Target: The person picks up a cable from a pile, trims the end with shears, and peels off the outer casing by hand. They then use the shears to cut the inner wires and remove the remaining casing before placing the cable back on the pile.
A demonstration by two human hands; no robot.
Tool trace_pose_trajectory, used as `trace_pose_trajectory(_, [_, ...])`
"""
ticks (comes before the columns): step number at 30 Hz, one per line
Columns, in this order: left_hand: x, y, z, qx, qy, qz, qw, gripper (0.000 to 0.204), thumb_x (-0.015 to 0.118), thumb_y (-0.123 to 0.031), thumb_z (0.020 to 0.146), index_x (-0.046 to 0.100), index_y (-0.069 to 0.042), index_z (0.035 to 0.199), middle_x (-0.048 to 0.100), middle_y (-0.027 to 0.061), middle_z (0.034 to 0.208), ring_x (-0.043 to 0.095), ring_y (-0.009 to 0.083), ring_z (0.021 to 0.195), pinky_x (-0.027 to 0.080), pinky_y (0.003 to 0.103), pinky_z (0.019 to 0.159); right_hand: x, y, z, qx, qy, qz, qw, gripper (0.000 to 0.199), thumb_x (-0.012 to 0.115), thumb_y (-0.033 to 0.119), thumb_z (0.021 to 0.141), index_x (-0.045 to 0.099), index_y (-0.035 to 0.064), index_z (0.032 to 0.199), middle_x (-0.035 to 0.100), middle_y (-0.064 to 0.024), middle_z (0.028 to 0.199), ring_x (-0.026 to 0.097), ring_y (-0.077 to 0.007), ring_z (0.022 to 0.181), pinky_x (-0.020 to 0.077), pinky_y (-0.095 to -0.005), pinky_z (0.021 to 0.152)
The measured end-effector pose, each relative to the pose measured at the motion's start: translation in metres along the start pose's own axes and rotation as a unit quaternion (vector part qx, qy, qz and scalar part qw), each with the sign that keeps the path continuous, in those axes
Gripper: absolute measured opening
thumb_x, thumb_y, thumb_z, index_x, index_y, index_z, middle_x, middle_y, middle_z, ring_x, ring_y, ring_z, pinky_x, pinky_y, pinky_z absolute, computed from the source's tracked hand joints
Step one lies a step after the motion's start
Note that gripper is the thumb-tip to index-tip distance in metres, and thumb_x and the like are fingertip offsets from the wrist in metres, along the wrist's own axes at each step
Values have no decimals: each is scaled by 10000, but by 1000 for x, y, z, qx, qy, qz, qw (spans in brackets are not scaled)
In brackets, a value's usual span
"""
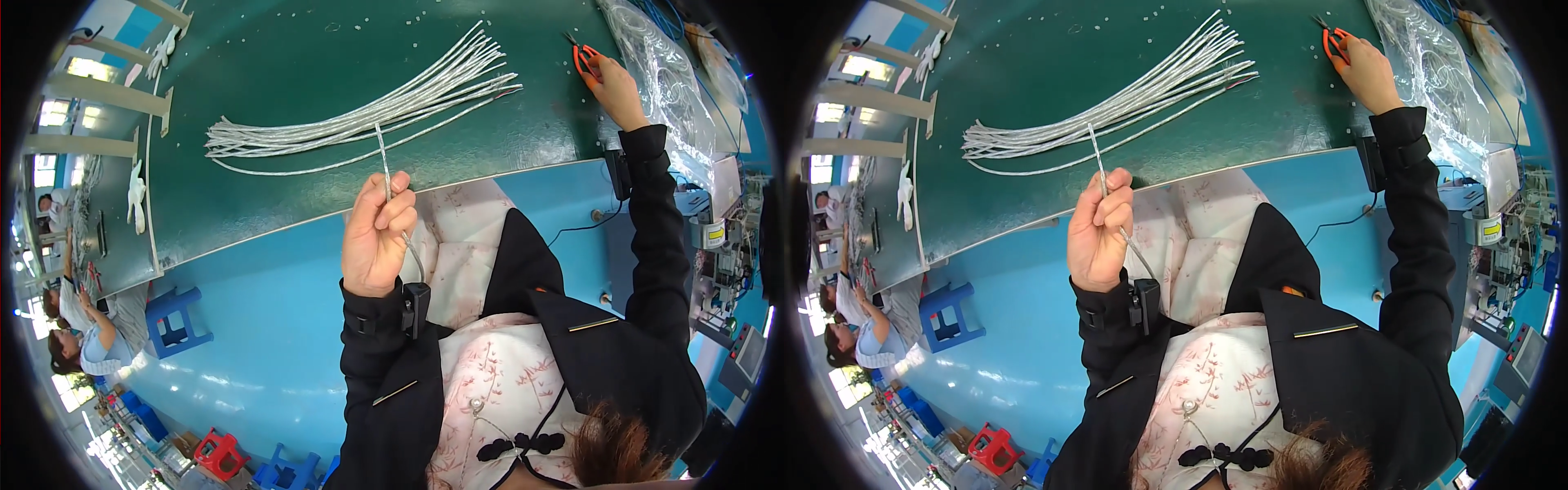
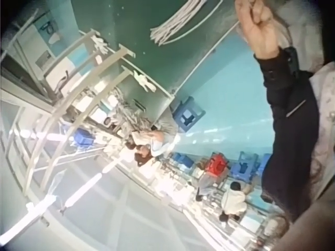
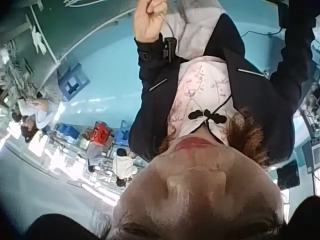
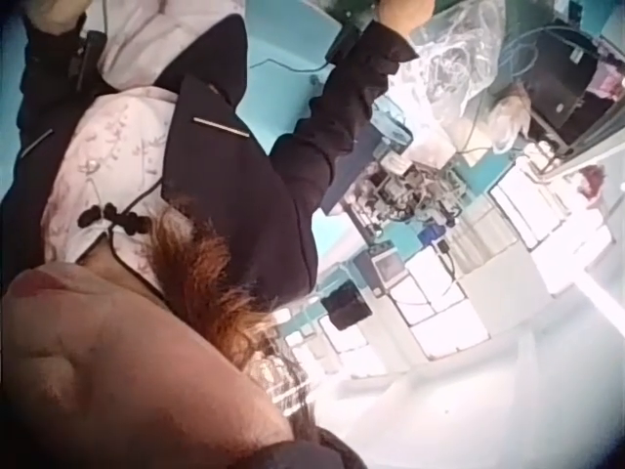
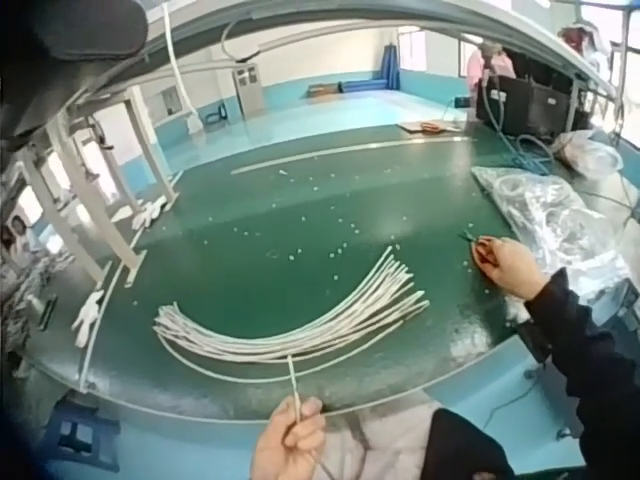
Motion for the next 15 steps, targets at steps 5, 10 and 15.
trace_pose_trajectory(5, [1, -1, 2, 13, 13, 38, 999, 85, 412, 22, 908, 440, -10, 834, 457, 86, 925, 311, 61, 576, 264, 214, 489, -4, 9, 3, 44, 39, 41, 997, 277, 624, 241, 815, 598, 30, 993, 621, -153, 868, 599, -322, 821, 467, -394, 711])
trace_pose_trajectory(10, [8, -3, 0, 113, -22, 241, 964, 88, 442, 11, 900, 476, -19, 824, 517, 80, 931, 325, 56, 570, 270, 216, 494, -4, 5, 11, 2, 11, 2, 1000, 252, 629, 237, 788, 607, 32, 932, 608, -151, 786, 593, -329, 768, 467, -407, 676])
trace_pose_trajectory(15, [16, 2, -1, 194, -30, 360, 912, 67, 434, 9, 907, 472, -5, 854, 509, 82, 940, 328, 63, 579, 266, 206, 494, 4, -11, 16, 22, 106, 4, 994, 205, 619, 178, 776, 595, 16, 898, 609, -142, 811, 595, -321, 775, 465, -385, 679])
Point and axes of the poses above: each hand's wrist, its own z-axis towards the middle knuckle, its own x-axis out of the palm, y = z × x, the point moved 3 cm from there along z, towards the middle knuckle
